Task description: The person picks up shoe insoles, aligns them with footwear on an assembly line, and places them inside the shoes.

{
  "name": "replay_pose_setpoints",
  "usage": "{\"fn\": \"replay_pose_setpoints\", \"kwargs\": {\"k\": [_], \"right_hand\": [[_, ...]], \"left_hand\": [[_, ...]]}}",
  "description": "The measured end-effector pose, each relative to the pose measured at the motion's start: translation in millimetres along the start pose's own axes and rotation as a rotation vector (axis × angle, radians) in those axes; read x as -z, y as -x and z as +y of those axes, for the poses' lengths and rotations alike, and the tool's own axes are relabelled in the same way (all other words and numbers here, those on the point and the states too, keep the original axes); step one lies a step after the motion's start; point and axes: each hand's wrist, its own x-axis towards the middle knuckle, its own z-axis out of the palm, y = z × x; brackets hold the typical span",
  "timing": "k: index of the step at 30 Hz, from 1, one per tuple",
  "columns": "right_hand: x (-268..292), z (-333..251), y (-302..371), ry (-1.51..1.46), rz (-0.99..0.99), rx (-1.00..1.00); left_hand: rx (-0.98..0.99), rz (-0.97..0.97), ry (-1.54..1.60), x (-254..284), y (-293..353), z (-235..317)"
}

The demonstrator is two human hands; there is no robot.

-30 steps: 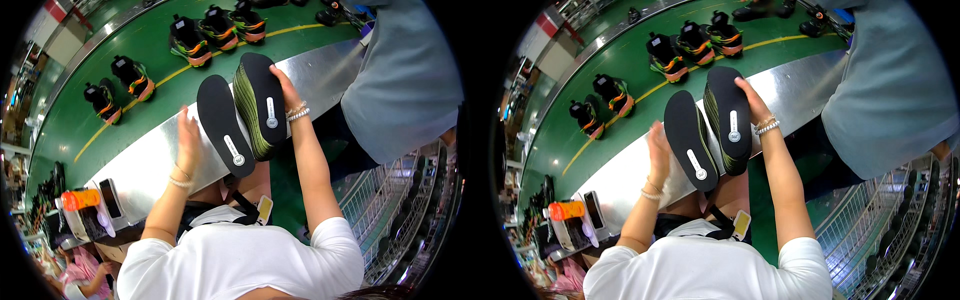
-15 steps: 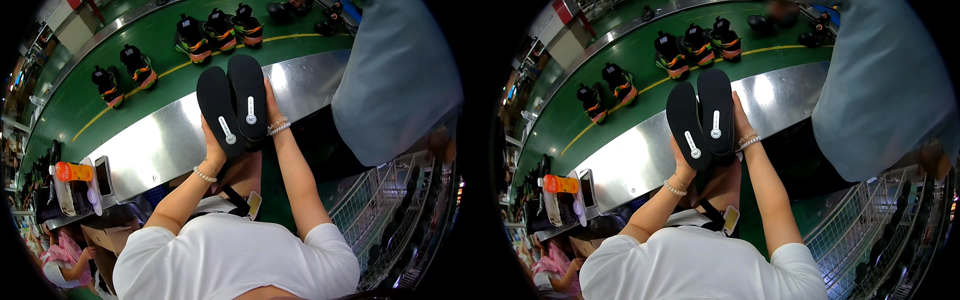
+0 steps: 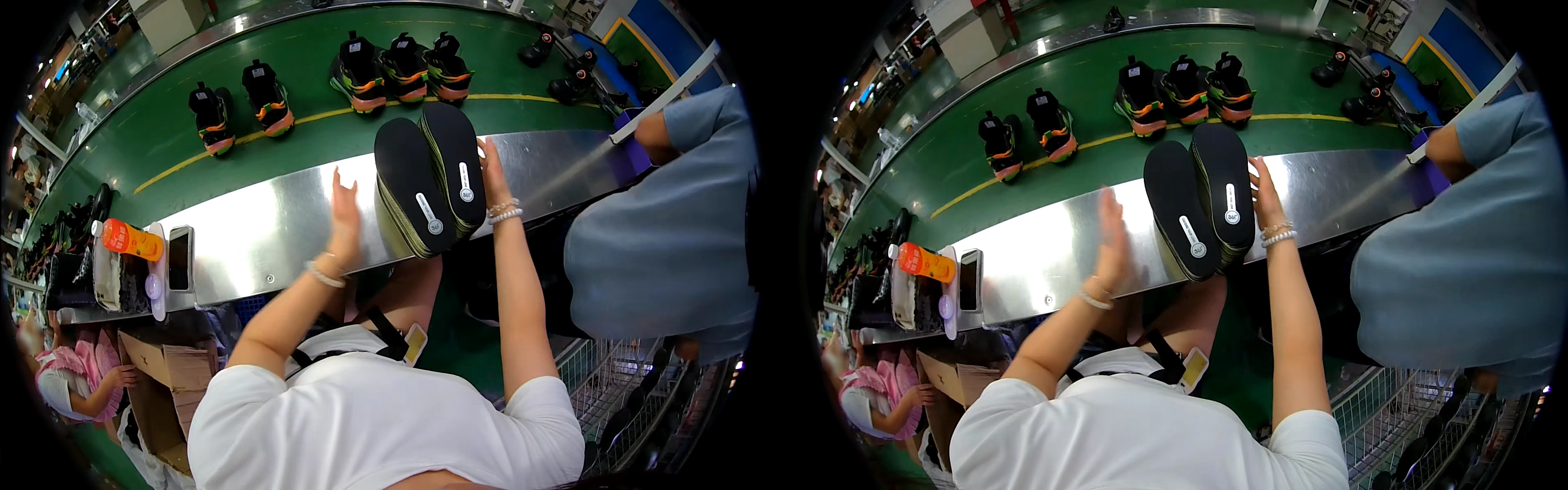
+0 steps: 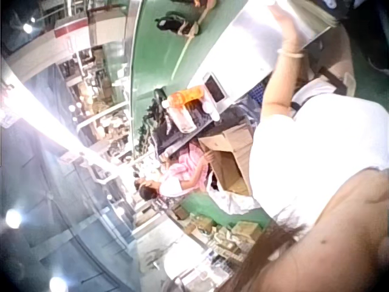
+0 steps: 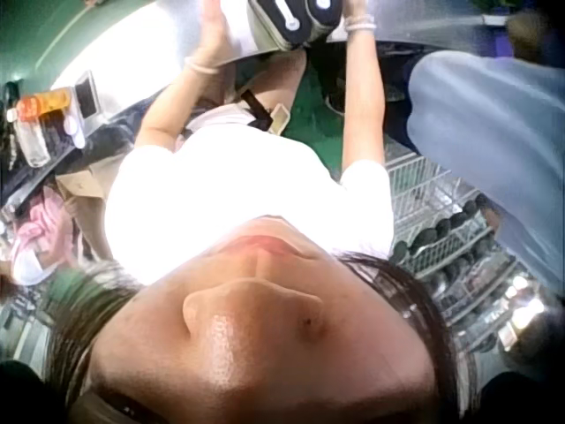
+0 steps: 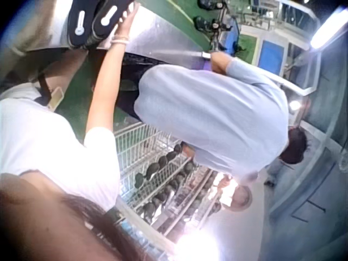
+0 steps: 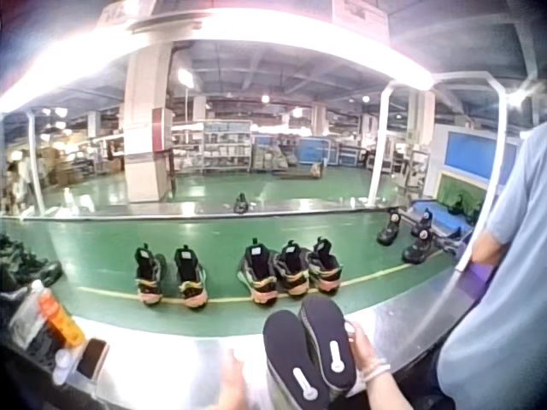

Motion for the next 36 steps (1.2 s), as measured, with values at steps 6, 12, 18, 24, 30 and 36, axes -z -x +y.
{"fn": "replay_pose_setpoints", "kwargs": {"k": [6,12,18,24,30,36], "right_hand": [[-99,-89,62,1.454,0.144,0.246],[-90,-98,63,1.497,0.058,0.179],[-118,-102,94,1.543,0.377,0.434],[-160,-102,117,1.785,0.148,0.162],[-158,-89,115,1.885,0.138,0.095],[-152,-96,113,1.862,-0.043,-0.017]], "left_hand": [[-0.521,0.236,-0.904,194,-153,48],[0.007,0.226,-1.432,278,-266,61],[0.323,-0.093,-1.928,227,-275,86],[0.409,-0.227,-1.919,197,-269,87],[0.443,-0.29,-1.835,244,-287,49],[0.314,-0.279,-1.577,243,-273,52]]}}
